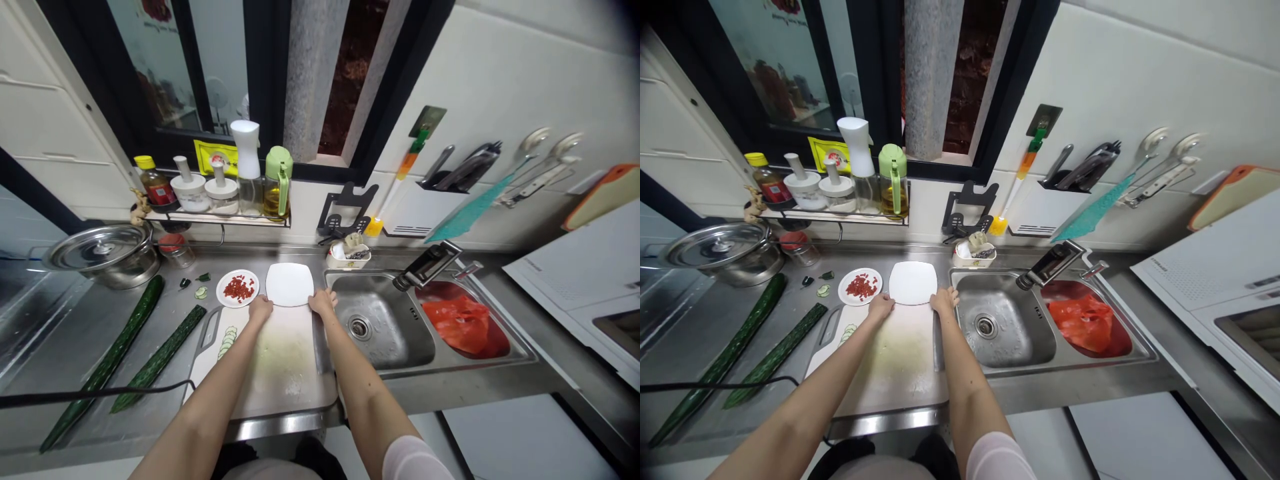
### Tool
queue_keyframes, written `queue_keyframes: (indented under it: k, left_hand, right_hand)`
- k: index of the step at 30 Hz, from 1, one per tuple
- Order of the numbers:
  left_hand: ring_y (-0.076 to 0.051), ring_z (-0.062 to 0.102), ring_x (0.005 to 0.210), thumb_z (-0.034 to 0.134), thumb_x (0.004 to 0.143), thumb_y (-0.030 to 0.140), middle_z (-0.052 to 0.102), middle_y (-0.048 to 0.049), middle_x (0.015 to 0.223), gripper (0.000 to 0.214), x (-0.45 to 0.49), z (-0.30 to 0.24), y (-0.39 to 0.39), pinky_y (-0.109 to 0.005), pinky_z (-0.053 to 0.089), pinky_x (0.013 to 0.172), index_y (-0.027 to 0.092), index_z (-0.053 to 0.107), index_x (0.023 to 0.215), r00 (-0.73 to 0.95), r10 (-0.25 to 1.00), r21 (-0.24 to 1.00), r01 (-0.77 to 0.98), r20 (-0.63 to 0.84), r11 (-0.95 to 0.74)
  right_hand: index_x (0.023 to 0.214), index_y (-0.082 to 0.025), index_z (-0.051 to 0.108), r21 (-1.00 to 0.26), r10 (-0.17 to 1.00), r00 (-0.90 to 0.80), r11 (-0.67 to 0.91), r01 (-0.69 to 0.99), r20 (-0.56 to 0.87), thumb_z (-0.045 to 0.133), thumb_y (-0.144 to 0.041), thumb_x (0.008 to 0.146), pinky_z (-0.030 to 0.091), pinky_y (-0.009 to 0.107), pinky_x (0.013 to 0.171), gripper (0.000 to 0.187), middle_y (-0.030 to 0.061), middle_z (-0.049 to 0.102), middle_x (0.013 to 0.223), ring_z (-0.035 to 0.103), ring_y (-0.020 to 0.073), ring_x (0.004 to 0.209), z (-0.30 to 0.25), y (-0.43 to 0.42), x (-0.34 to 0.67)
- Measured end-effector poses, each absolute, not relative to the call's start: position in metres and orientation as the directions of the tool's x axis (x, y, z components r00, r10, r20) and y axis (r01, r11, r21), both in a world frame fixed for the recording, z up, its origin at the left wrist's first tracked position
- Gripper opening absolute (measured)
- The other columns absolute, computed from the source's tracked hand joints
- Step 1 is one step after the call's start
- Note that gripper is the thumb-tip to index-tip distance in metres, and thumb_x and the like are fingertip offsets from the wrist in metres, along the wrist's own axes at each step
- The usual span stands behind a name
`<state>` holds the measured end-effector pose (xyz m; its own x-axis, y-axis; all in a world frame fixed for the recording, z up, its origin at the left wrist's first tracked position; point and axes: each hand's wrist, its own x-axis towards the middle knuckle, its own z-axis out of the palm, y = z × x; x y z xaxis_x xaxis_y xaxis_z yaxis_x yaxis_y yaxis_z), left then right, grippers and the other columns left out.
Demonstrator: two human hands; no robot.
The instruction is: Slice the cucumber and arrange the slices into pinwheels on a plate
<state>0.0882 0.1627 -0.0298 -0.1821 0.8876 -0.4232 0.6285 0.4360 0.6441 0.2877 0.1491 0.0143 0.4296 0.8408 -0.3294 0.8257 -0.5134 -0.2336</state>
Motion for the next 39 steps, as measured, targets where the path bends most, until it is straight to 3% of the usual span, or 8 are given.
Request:
queue_keyframes:
  k: [10, 19, 26, 30, 32, 35, 39]
  left_hand:
    - [-0.019, 0.062, 0.073, 0.054, 0.067, 0.021, 0.07, -0.0019, 0.074, 0.01, 0.089, -0.03, 0.164, -0.026, 0.04, 0.064, 0.02, 0.061, 0.074, -0.186, 0.908, 0.697, 0.588, -0.376, 0.41]
    - [-0.014, 0.062, 0.067, 0.049, 0.073, 0.023, 0.07, -0.0008, 0.073, 0.015, 0.095, -0.009, 0.144, -0.022, 0.042, 0.064, 0.019, 0.06, 0.083, -0.142, 0.937, 0.807, 0.476, -0.32, 0.348]
    - [-0.012, 0.056, 0.051, 0.05, 0.074, 0.034, 0.07, -0.0007, 0.07, 0.023, 0.076, 0.014, 0.101, -0.021, 0.038, 0.05, 0.018, 0.058, 0.088, -0.12, 0.954, 0.894, 0.335, -0.274, 0.299]
    - [-0.011, 0.05, 0.045, 0.055, 0.07, 0.039, 0.067, 0.0006, 0.064, 0.025, 0.061, 0.021, 0.062, -0.021, 0.034, 0.047, 0.019, 0.056, 0.083, -0.124, 0.962, 0.957, 0.129, -0.245, 0.26]
    - [-0.011, 0.05, 0.045, 0.058, 0.068, 0.041, 0.066, 0.0005, 0.062, 0.026, 0.053, 0.021, 0.041, -0.021, 0.034, 0.047, 0.019, 0.055, 0.081, -0.113, 0.961, 0.961, 0.088, -0.254, 0.264]
    - [-0.01, 0.048, 0.044, 0.06, 0.065, 0.043, 0.065, 0.0009, 0.06, 0.03, 0.04, 0.015, 0.009, -0.021, 0.033, 0.047, 0.019, 0.054, 0.081, -0.128, 0.947, 0.953, 0.033, -0.296, 0.302]
    - [-0.007, 0.04, 0.04, 0.064, 0.062, 0.048, 0.066, 0.0, 0.062, 0.038, 0.027, 0.003, -0.023, -0.02, 0.03, 0.043, 0.018, 0.053, 0.084, -0.123, 0.919, 0.927, -0.006, -0.374, 0.376]
  right_hand:
    - [0.095, -0.021, 0.067, -0.337, 0.823, 0.471, -0.562, 0.755, -0.317, 0.052, -0.03, 0.079, 0.031, 0.043, 0.098, 0.024, 0.0104, 0.043, 0.128, 0.034, 0.03, 0.123, 0.008, 0.146, 0.292]
    - [0.094, -0.021, 0.063, -0.43, 0.834, 0.49, -0.552, 0.715, -0.256, 0.051, -0.031, 0.079, 0.029, 0.041, 0.099, 0.021, 0.0105, 0.043, 0.128, 0.032, 0.0297, 0.124, 0.02, 0.126, 0.3]
    - [0.084, -0.02, 0.059, -0.673, 0.89, 0.451, -0.371, 0.639, -0.063, 0.055, -0.033, 0.073, 0.031, 0.042, 0.097, 0.017, 0.0106, 0.048, 0.12, 0.036, 0.0296, 0.12, 0.029, 0.089, 0.294]
    - [0.077, -0.02, 0.054, -0.825, 0.919, 0.389, -0.173, 0.538, 0.061, 0.055, -0.034, 0.069, 0.039, 0.037, 0.092, 0.016, 0.0071, 0.057, 0.097, 0.052, 0.0233, 0.102, 0.027, 0.059, 0.282]
    - [0.08, -0.02, 0.051, -0.91, 0.934, 0.356, -0.154, 0.384, -0.008, 0.053, -0.037, 0.07, 0.046, 0.032, 0.077, 0.02, 0.0031, 0.059, 0.083, 0.058, 0.0182, 0.078, 0.022, 0.041, 0.274]
    - [0.083, -0.021, 0.045, -0.962, 0.944, 0.286, -0.217, 0.167, -0.163, 0.051, -0.04, 0.071, 0.044, 0.026, 0.055, 0.023, -0.004, 0.054, 0.062, 0.055, 0.0137, 0.053, 0.013, 0.013, 0.259]
    - [0.082, -0.022, 0.041, -0.96, 0.926, 0.294, -0.269, 0.08, -0.235, 0.053, -0.041, 0.071, 0.04, 0.022, 0.045, 0.025, -0.0089, 0.048, 0.049, 0.051, 0.0117, 0.041, 0.001, -0.018, 0.241]
